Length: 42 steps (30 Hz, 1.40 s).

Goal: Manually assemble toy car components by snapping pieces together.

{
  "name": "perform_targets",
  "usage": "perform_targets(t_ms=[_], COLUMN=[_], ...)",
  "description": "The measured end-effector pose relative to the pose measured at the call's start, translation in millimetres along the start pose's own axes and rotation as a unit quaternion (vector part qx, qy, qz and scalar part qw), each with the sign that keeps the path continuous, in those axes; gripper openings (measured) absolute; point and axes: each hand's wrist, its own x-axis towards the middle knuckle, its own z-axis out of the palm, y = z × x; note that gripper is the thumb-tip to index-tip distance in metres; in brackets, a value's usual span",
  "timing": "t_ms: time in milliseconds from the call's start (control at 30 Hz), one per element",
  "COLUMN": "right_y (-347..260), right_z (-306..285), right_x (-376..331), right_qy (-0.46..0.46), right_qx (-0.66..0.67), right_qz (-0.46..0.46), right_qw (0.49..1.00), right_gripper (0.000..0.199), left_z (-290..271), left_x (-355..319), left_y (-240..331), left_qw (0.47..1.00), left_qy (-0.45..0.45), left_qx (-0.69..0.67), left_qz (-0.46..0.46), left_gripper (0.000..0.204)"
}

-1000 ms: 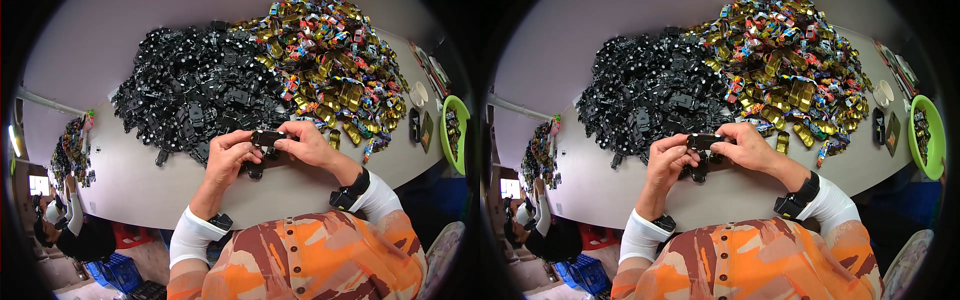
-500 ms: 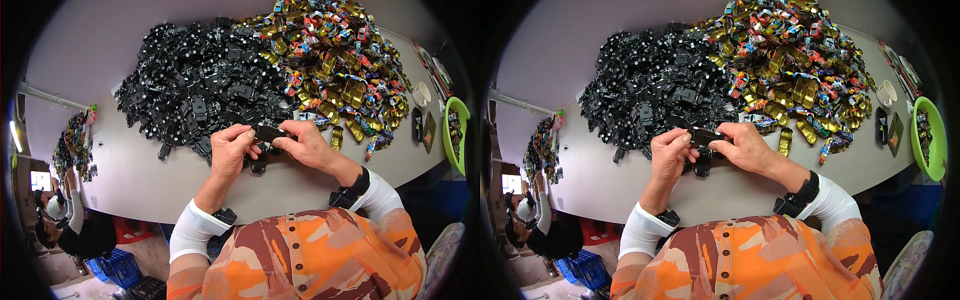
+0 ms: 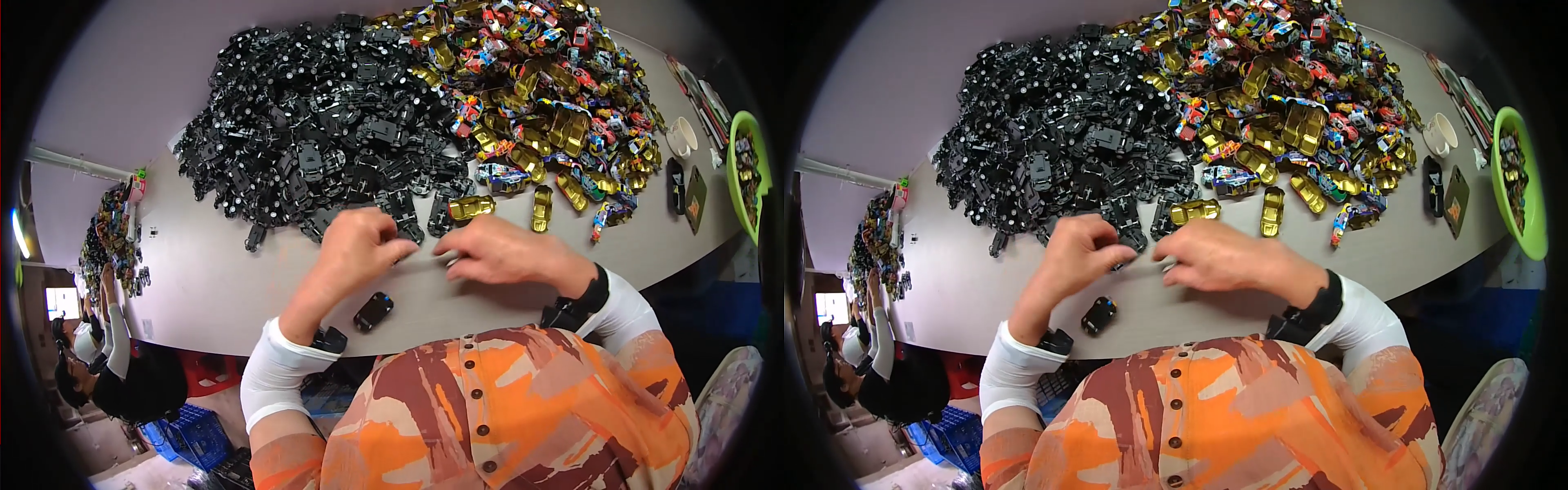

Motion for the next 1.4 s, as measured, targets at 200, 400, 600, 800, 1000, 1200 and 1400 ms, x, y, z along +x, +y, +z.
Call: perform_targets(t_ms=[200,400,600,800,1000,1200,1400], right_y=[6.5,12.4,3.8,2.1,15.4,6.1,-12.8], right_z=[-20.2,-9.2,-4.9,-15.3,-39.4,-31.2,-30.5], right_x=[-12.6,-0.6,14.4,18.0,9.5,11.0,11.7], right_qy=[0.104,0.16,0.226,0.193,0.266,0.219,0.231], right_qx=[-0.107,0.015,0.049,0.083,0.166,0.259,0.134], right_qz=[0.087,0.014,-0.009,0.1,0.105,0.101,0.066], right_qw=[0.985,0.987,0.973,0.973,0.944,0.935,0.961], right_gripper=[0.016,0.016,0.017,0.018,0.021,0.022,0.019], left_z=[4.7,2.6,-5.6,-12.1,-38.2,-37.9,7.2], left_x=[1.9,3.3,7.7,-12.2,-73.5,-57.5,16.7], left_y=[19.5,-2.2,-2.1,15.5,0.2,-0.3,32.3], left_qw=[0.986,0.997,0.946,0.989,0.952,0.997,0.968], left_qy=[0.034,0.069,-0.025,0.098,-0.247,-0.035,0.064], left_qx=[0.163,0.009,-0.32,-0.074,0.06,0.035,-0.238], left_qz=[0.033,0.046,-0.041,0.086,0.173,0.059,0.039], left_gripper=[0.027,0.014,0.01,0.02,0.017,0.025,0.039])
